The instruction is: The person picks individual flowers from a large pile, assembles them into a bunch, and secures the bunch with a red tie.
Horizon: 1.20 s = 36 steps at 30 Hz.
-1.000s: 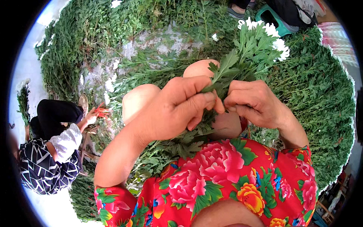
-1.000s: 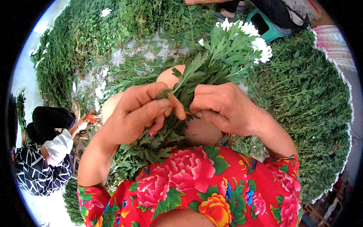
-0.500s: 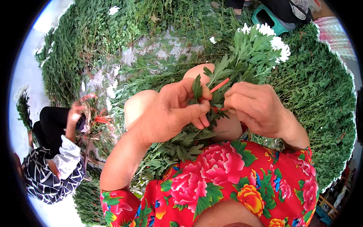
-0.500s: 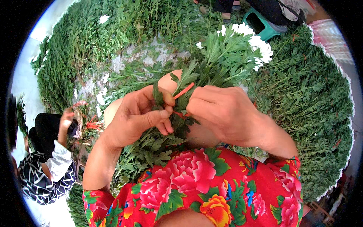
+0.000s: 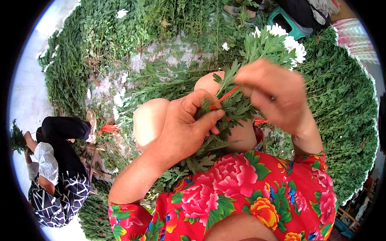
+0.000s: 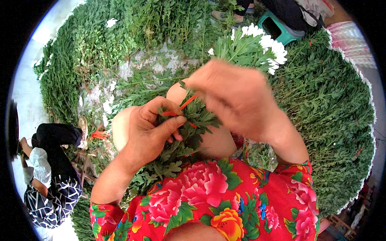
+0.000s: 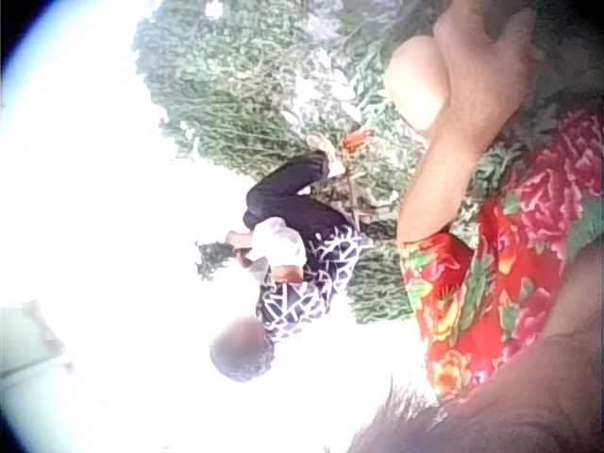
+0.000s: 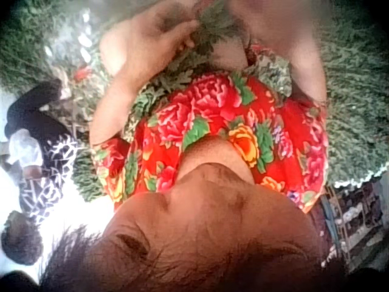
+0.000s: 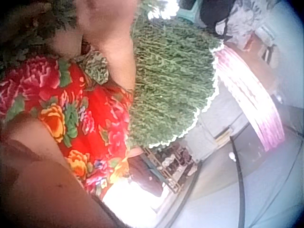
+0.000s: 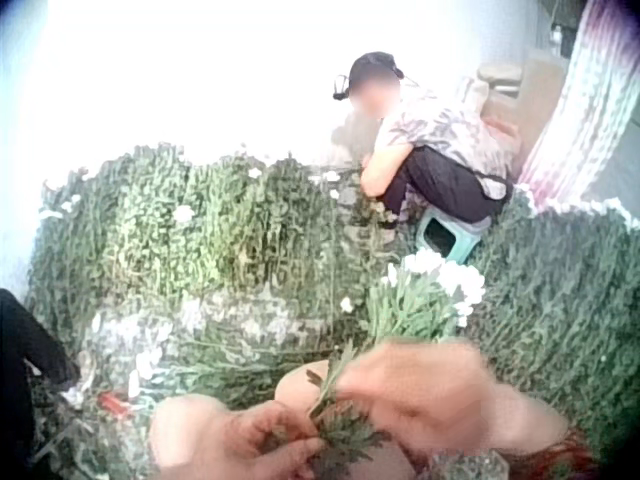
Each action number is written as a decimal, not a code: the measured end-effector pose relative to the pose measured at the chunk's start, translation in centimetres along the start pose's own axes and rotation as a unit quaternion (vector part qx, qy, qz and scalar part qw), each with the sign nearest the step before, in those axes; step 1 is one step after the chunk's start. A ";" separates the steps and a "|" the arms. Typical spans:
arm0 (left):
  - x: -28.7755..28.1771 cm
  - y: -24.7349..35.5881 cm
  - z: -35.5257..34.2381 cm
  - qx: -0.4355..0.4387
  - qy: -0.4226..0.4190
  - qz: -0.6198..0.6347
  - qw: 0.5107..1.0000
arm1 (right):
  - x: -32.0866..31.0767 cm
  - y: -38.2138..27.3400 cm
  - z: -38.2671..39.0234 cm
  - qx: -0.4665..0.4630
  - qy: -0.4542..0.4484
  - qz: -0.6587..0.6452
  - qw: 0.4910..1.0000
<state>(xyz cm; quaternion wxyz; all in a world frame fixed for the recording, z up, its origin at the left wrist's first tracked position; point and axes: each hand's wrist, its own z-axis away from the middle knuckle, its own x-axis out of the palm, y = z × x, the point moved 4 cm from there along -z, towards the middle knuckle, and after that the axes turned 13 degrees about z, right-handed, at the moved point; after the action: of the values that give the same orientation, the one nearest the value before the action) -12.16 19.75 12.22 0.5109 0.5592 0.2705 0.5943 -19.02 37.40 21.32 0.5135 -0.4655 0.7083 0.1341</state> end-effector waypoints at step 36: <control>3.2 2.5 1.1 0.397 -0.016 -0.530 0.749 | 6.4 2.8 2.0 -0.012 -0.091 -0.311 0.946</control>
<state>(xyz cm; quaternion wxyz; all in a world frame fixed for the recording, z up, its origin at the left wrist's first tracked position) -11.47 21.51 15.96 0.4802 0.4875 0.7269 0.0585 -20.32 36.87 14.19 0.5861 -0.6546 0.4771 0.0180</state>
